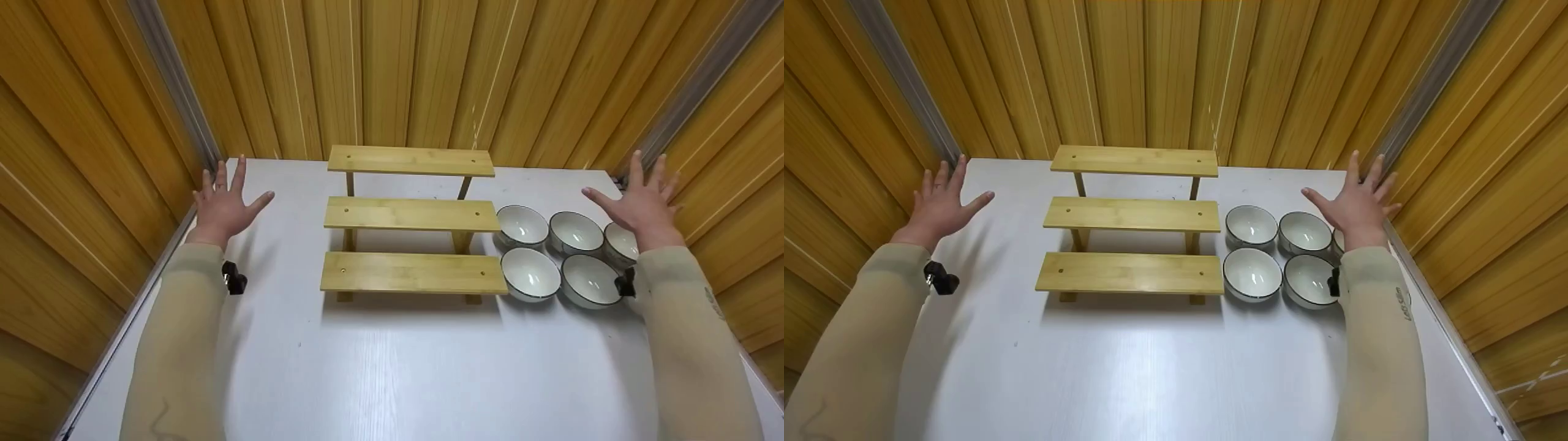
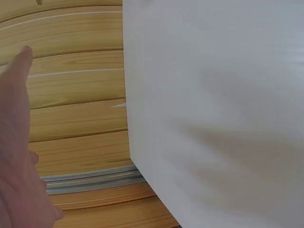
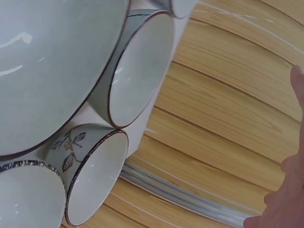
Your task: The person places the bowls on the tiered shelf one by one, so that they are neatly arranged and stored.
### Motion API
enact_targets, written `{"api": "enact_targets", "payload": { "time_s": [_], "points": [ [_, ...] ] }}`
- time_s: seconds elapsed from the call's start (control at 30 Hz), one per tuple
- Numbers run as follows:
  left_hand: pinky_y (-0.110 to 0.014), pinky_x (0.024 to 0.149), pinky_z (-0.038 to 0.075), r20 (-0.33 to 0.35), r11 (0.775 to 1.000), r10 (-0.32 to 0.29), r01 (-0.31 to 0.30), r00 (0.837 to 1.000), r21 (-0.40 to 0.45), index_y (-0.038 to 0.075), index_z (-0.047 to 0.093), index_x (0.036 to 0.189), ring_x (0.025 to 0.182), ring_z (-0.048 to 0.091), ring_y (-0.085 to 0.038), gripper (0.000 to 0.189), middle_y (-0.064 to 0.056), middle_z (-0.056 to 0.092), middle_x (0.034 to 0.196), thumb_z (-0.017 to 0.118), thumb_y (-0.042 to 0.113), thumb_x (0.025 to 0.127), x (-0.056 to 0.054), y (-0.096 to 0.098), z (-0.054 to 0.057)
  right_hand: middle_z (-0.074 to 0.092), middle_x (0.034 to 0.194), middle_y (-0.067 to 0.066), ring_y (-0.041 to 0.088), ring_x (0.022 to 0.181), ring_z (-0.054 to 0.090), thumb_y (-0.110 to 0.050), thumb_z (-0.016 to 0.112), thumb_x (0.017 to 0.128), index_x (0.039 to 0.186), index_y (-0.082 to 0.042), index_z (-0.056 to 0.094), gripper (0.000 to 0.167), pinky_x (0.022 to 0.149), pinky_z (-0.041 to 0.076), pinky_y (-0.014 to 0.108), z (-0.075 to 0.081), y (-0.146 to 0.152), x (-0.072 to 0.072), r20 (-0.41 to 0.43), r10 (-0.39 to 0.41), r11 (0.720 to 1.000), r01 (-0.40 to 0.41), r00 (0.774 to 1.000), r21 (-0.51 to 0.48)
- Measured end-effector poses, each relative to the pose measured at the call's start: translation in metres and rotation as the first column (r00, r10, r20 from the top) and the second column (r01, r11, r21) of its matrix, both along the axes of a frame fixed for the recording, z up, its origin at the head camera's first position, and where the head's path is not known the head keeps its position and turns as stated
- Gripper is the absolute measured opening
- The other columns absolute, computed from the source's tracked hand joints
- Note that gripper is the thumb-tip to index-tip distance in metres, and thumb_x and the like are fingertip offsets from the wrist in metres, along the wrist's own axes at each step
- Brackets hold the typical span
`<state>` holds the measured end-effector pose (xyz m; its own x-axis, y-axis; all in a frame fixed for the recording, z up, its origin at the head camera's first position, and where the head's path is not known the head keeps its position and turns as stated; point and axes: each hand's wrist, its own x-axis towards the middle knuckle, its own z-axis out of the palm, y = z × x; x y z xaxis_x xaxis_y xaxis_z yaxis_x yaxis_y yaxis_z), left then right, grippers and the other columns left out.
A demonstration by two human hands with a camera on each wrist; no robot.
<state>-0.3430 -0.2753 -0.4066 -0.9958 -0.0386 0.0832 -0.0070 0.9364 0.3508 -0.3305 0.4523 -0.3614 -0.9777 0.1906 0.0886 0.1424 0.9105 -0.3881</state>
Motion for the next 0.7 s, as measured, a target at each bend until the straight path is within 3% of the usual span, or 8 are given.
{"api": "enact_targets", "payload": {
  "time_s": [0.07,0.13,0.27,0.37,0.43,0.5,0.6,0.7],
  "points": [
    [-0.079,0.117,0.001,0.011,0.993,0.002,-0.004,1.0,0.116,0.031,-0.02,0.162,0.155,-0.013,-0.055,0.102,-0.022,-0.013,0.171,0.038,0.08,0.094,0.002,0.003,-0.001,-0.044,0.16,0.015,0.062,0.142,-0.034,-0.082,0.049,0.088,0.158,-0.027,-0.029,0.118,0.102,-0.005,0.091,0.002,0.006,0.007,-0.019,-0.025,0.997,0.024,0.999,-0.079],
    [-0.078,0.118,0.006,0.027,0.972,0.004,-0.01,1.0,0.235,0.031,-0.022,0.162,0.156,-0.009,-0.054,0.102,-0.02,-0.01,0.172,0.04,0.078,0.095,0.004,0.006,-0.003,-0.04,0.162,0.016,0.061,0.145,-0.031,-0.079,0.05,0.09,0.159,-0.028,-0.027,0.115,0.106,-0.002,0.088,0.002,0.012,0.016,-0.045,-0.056,0.986,0.049,0.997,-0.16],
    [-0.072,0.122,0.01,0.074,0.901,-0.003,-0.03,0.997,0.432,0.03,-0.02,0.162,0.158,0.002,-0.049,0.099,-0.019,-0.001,0.173,0.041,0.074,0.098,0.01,0.014,-0.007,-0.03,0.167,0.02,0.06,0.149,-0.023,-0.069,0.052,0.095,0.162,-0.026,-0.02,0.107,0.114,-0.002,0.083,0.001,0.023,0.036,-0.103,-0.122,0.95,0.085,0.987,-0.302],
    [-0.067,0.123,0.023,0.122,0.837,-0.011,-0.058,0.992,0.544,0.028,-0.014,0.164,0.157,0.014,-0.048,0.093,-0.022,0.008,0.172,0.039,0.071,0.1,0.015,0.019,-0.012,-0.024,0.169,0.02,0.055,0.153,-0.018,-0.064,0.052,0.096,0.164,-0.027,-0.015,0.103,0.12,-0.003,0.076,-0.002,0.033,0.055,-0.12,-0.188,0.906,0.125,0.975,-0.404],
    [-0.064,0.117,0.036,0.156,0.773,-0.02,-0.084,0.988,0.628,0.027,-0.008,0.166,0.155,0.023,-0.048,0.091,-0.022,0.015,0.171,0.039,0.07,0.101,0.02,0.023,-0.014,-0.02,0.171,0.017,0.048,0.156,-0.015,-0.062,0.053,0.097,0.165,-0.027,-0.011,0.1,0.124,-0.001,0.07,-0.004,0.039,0.068,-0.112,-0.247,0.864,0.166,0.963,-0.475],
    [-0.059,0.109,0.048,0.198,0.694,-0.039,-0.116,0.979,0.71,0.026,-0.003,0.167,0.153,0.031,-0.046,0.088,-0.022,0.02,0.17,0.041,0.067,0.102,0.024,0.027,-0.017,-0.015,0.173,0.01,0.039,0.159,-0.012,-0.061,0.054,0.097,0.166,-0.028,-0.006,0.097,0.128,-0.001,0.061,-0.007,0.045,0.081,-0.097,-0.319,0.81,0.218,0.943,-0.544],
    [-0.05,0.101,0.056,0.252,0.572,-0.065,-0.171,0.966,0.803,0.023,0.004,0.167,0.149,0.04,-0.041,0.087,-0.02,0.028,0.168,0.044,0.065,0.102,0.031,0.034,-0.023,-0.006,0.175,0.003,0.029,0.161,-0.005,-0.06,0.055,0.098,0.166,-0.03,0.002,0.092,0.131,0.002,0.051,-0.013,0.052,0.1,-0.057,-0.421,0.729,0.3,0.905,-0.615],
    [-0.043,0.097,0.059,0.297,0.467,-0.074,-0.231,0.952,0.854,0.021,0.011,0.167,0.145,0.048,-0.037,0.087,-0.018,0.037,0.164,0.048,0.064,0.101,0.04,0.041,-0.033,-0.002,0.175,0.0,0.027,0.162,-0.001,-0.058,0.055,0.099,0.166,-0.032,0.005,0.088,0.131,0.007,0.048,-0.022,0.058,0.115,-0.002,-0.479,0.666,0.362,0.878,-0.653]
  ]
}}
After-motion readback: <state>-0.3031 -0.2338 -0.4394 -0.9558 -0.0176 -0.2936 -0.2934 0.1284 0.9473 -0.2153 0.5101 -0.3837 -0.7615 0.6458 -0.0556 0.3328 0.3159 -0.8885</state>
